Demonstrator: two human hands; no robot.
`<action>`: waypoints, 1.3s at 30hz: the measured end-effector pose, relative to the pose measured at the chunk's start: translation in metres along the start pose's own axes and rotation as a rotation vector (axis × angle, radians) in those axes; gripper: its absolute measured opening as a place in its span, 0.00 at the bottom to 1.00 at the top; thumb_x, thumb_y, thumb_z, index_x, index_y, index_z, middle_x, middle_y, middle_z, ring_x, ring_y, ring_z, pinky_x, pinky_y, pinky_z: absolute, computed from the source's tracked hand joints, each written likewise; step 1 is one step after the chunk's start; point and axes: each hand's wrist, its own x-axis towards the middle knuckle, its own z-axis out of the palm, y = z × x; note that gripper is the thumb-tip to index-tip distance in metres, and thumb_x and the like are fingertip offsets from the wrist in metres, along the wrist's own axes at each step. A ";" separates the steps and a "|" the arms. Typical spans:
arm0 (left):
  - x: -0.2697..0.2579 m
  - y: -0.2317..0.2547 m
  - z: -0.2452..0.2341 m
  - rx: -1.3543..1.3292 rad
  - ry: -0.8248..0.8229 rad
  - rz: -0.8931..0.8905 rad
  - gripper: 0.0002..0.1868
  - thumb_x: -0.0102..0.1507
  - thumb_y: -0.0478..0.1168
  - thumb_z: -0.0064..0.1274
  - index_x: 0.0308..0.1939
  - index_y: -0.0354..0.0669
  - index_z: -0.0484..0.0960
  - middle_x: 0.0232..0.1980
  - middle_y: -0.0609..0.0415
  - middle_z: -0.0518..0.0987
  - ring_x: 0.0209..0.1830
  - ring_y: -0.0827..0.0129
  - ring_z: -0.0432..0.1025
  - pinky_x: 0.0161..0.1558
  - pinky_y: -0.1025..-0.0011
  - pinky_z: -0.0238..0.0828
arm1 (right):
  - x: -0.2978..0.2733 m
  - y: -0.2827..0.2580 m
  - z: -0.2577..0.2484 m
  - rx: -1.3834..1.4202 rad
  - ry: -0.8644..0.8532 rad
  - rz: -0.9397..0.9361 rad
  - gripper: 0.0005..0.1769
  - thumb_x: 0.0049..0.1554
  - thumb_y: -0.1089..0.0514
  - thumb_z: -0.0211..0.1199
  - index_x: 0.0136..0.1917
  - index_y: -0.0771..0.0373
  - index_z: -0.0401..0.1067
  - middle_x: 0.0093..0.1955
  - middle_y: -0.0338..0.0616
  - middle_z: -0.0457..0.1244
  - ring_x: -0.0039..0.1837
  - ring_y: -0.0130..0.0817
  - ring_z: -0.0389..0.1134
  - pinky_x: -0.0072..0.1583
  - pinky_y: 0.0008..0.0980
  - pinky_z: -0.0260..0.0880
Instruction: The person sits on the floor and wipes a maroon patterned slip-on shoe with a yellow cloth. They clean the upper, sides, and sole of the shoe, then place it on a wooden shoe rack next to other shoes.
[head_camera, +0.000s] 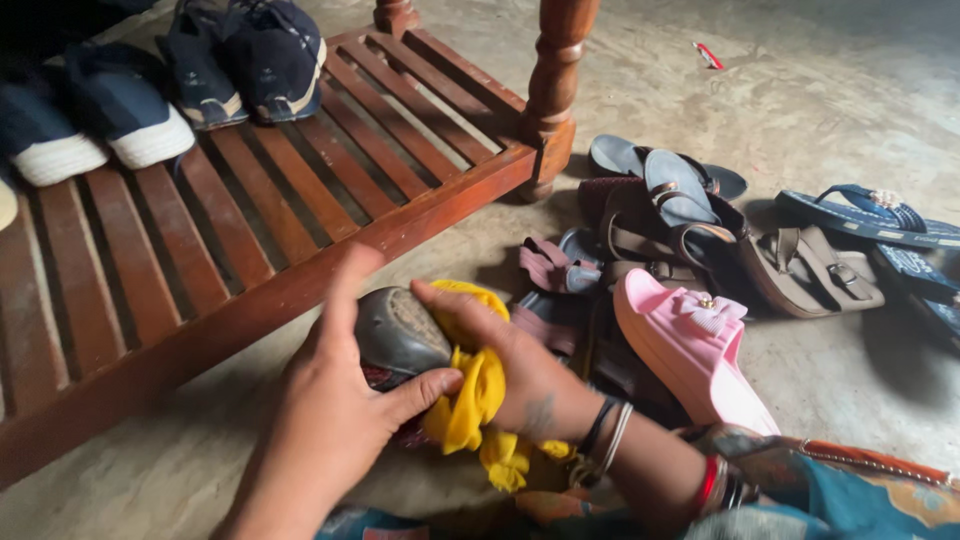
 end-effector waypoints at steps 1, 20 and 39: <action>-0.001 0.005 -0.005 0.044 -0.075 -0.111 0.56 0.45 0.52 0.75 0.72 0.61 0.59 0.56 0.46 0.80 0.56 0.56 0.78 0.53 0.60 0.74 | 0.001 0.002 -0.001 0.039 0.073 0.049 0.46 0.54 0.67 0.70 0.79 0.61 0.50 0.74 0.47 0.57 0.75 0.35 0.59 0.73 0.35 0.58; -0.040 -0.034 0.011 0.286 -0.125 0.056 0.41 0.42 0.42 0.72 0.59 0.47 0.73 0.48 0.43 0.82 0.50 0.46 0.77 0.47 0.57 0.76 | -0.010 0.036 0.050 0.114 0.168 0.030 0.26 0.63 0.65 0.58 0.73 0.63 0.62 0.69 0.44 0.63 0.71 0.36 0.63 0.71 0.35 0.63; -0.036 -0.030 -0.012 0.444 -0.140 -0.189 0.39 0.51 0.41 0.68 0.66 0.60 0.71 0.57 0.44 0.82 0.58 0.47 0.76 0.53 0.55 0.76 | -0.022 0.012 0.061 -0.079 0.185 -0.120 0.20 0.69 0.61 0.49 0.73 0.65 0.62 0.67 0.43 0.60 0.72 0.34 0.60 0.75 0.31 0.56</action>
